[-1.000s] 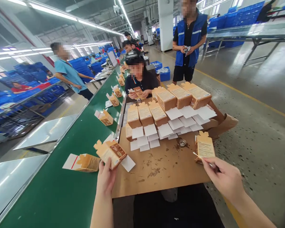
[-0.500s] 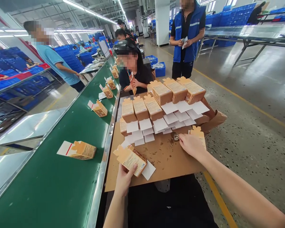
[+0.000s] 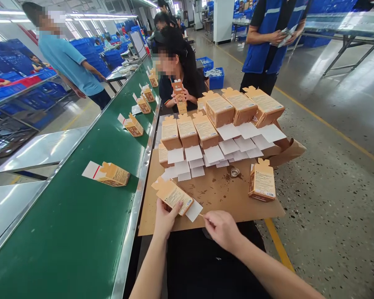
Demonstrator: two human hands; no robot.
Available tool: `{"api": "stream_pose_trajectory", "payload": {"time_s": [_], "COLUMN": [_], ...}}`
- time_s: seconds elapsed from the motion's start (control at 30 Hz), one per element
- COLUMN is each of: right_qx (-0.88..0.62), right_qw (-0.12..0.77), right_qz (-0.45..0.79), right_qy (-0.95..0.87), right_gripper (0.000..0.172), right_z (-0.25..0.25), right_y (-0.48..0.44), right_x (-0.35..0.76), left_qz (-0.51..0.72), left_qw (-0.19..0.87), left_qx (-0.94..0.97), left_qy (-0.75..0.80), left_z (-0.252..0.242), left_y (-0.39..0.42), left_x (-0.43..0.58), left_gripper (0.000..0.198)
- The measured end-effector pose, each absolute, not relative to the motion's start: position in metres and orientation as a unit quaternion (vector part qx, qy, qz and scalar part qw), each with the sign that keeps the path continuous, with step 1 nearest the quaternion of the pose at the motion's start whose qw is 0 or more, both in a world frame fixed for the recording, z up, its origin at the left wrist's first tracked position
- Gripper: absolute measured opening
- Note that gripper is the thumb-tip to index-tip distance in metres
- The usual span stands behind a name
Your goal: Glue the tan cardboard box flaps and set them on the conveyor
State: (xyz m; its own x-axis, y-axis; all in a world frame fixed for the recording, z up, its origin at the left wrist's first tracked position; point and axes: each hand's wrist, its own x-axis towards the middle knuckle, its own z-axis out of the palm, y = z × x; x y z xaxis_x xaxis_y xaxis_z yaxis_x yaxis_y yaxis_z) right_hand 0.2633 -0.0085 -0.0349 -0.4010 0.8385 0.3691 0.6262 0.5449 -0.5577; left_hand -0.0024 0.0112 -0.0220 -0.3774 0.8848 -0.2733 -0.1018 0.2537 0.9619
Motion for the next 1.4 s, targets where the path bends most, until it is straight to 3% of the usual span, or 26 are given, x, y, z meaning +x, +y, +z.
{"api": "stream_pose_trajectory", "payload": {"time_s": [0.2, 0.37, 0.6, 0.83, 1.4], "right_qx": [-0.433, -0.462, -0.504, -0.559, -0.54], "right_qw": [0.291, 0.28, 0.377, 0.379, 0.45], "right_qz": [0.176, 0.178, 0.217, 0.255, 0.255], "right_qy": [-0.835, -0.823, -0.746, -0.692, -0.664], "right_gripper": [0.039, 0.034, 0.036, 0.047, 0.045], "right_z": [-0.056, -0.052, -0.034, -0.024, -0.024], "right_y": [-0.018, -0.006, -0.014, -0.027, -0.025], "right_x": [0.24, 0.258, 0.288, 0.307, 0.31], "left_qz": [0.518, 0.537, 0.515, 0.464, 0.502], "left_qw": [0.45, 0.412, 0.341, 0.286, 0.256], "left_qx": [0.321, 0.333, 0.383, 0.42, 0.405], "left_qy": [0.653, 0.656, 0.687, 0.726, 0.72], "left_z": [-0.015, -0.01, -0.006, -0.017, -0.037], "left_y": [0.011, 0.004, -0.021, -0.038, -0.021], "left_x": [-0.001, 0.013, 0.038, 0.045, 0.026], "left_gripper": [0.081, 0.078, 0.091, 0.083, 0.083]}}
